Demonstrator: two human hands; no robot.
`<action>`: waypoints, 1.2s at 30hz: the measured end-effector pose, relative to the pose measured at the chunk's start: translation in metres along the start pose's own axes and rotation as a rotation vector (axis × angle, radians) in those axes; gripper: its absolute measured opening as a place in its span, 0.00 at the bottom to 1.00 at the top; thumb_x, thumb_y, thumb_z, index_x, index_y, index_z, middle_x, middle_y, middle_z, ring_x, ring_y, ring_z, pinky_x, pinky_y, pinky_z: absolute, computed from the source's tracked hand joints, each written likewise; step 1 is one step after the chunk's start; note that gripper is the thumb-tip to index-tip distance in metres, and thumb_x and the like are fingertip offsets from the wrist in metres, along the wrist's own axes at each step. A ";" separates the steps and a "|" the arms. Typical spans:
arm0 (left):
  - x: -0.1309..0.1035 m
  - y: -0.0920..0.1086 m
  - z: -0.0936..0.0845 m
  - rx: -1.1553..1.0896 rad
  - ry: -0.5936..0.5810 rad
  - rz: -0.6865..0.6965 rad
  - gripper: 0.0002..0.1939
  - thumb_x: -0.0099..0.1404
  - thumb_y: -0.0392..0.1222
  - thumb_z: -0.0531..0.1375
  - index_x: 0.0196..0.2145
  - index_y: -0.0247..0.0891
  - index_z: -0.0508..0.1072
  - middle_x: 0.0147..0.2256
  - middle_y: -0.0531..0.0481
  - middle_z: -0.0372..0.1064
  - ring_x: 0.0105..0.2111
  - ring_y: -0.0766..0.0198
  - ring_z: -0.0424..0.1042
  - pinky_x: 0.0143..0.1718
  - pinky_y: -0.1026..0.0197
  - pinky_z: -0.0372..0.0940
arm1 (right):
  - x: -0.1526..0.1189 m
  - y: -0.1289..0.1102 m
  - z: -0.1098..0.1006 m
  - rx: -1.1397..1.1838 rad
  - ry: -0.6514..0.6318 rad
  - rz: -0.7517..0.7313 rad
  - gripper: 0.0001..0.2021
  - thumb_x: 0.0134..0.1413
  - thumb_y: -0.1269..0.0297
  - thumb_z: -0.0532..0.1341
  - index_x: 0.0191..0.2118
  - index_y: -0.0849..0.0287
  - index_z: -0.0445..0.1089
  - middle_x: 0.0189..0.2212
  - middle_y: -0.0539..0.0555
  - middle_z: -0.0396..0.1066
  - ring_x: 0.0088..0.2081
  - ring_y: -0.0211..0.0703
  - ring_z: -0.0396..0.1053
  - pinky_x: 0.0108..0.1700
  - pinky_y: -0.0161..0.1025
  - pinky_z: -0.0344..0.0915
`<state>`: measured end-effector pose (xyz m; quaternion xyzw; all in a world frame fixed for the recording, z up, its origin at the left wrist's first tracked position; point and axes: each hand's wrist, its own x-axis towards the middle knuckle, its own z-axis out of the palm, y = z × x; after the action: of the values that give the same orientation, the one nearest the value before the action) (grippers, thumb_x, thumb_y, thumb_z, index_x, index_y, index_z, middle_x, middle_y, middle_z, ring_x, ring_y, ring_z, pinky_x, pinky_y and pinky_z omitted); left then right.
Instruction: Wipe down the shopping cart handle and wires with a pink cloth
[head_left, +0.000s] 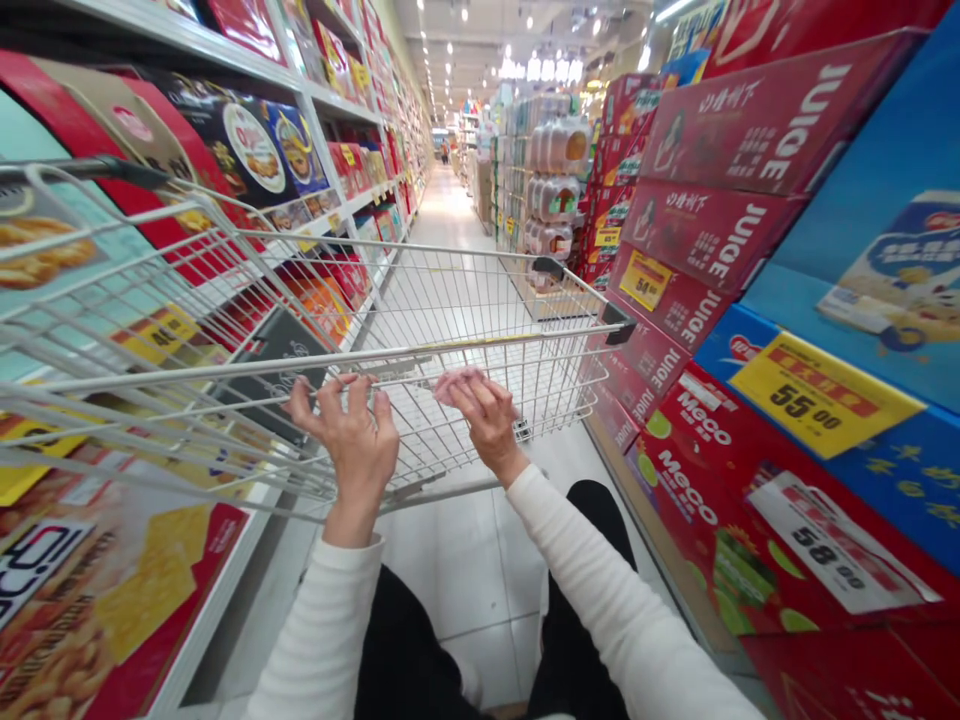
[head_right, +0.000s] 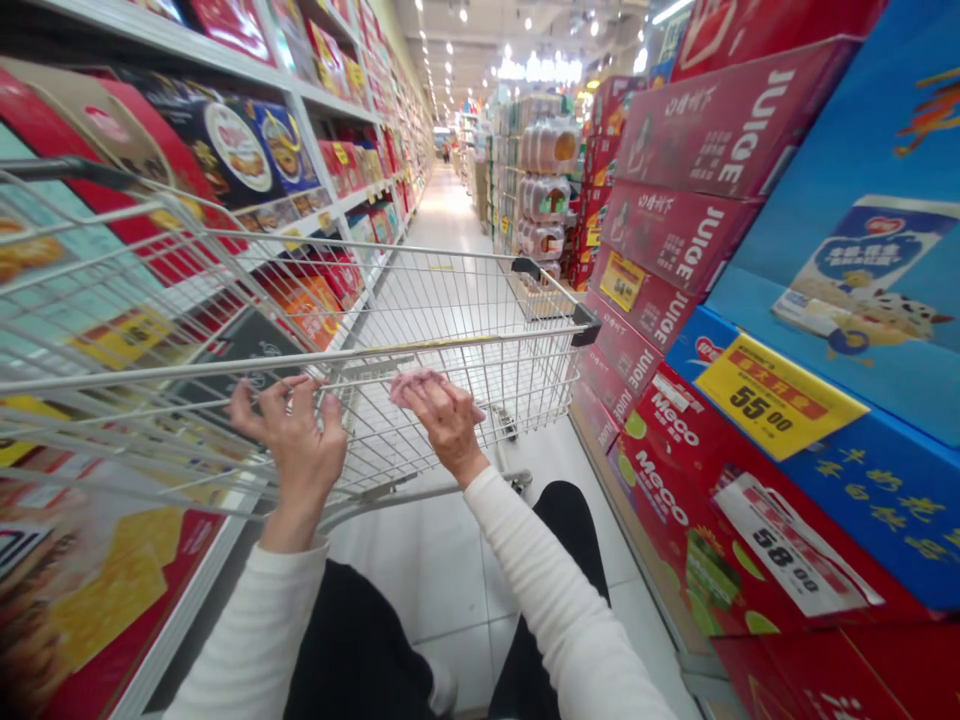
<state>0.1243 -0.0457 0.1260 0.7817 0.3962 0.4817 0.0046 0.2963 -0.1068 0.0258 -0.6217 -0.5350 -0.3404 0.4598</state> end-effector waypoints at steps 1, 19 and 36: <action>0.000 0.001 0.001 0.001 0.010 -0.003 0.11 0.69 0.43 0.58 0.48 0.44 0.75 0.55 0.36 0.67 0.71 0.35 0.45 0.70 0.24 0.36 | 0.003 0.002 -0.007 -0.007 0.011 -0.008 0.21 0.69 0.71 0.55 0.61 0.42 0.72 0.58 0.54 0.74 0.64 0.49 0.66 0.64 0.51 0.69; 0.001 0.004 -0.006 -0.027 -0.060 0.027 0.10 0.68 0.41 0.59 0.47 0.44 0.73 0.57 0.39 0.67 0.76 0.42 0.25 0.73 0.27 0.25 | 0.019 0.115 -0.064 -0.214 0.135 0.158 0.18 0.73 0.63 0.51 0.57 0.53 0.75 0.56 0.63 0.74 0.66 0.54 0.66 0.64 0.62 0.66; 0.005 0.005 -0.004 -0.004 -0.053 0.009 0.10 0.69 0.44 0.58 0.47 0.45 0.72 0.56 0.37 0.66 0.76 0.38 0.27 0.72 0.26 0.23 | -0.002 -0.004 0.014 0.101 0.272 0.448 0.22 0.73 0.65 0.46 0.56 0.52 0.77 0.56 0.66 0.70 0.64 0.56 0.66 0.63 0.63 0.68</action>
<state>0.1254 -0.0476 0.1340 0.7959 0.3914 0.4616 0.0145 0.2910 -0.0943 0.0198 -0.6496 -0.3337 -0.2834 0.6216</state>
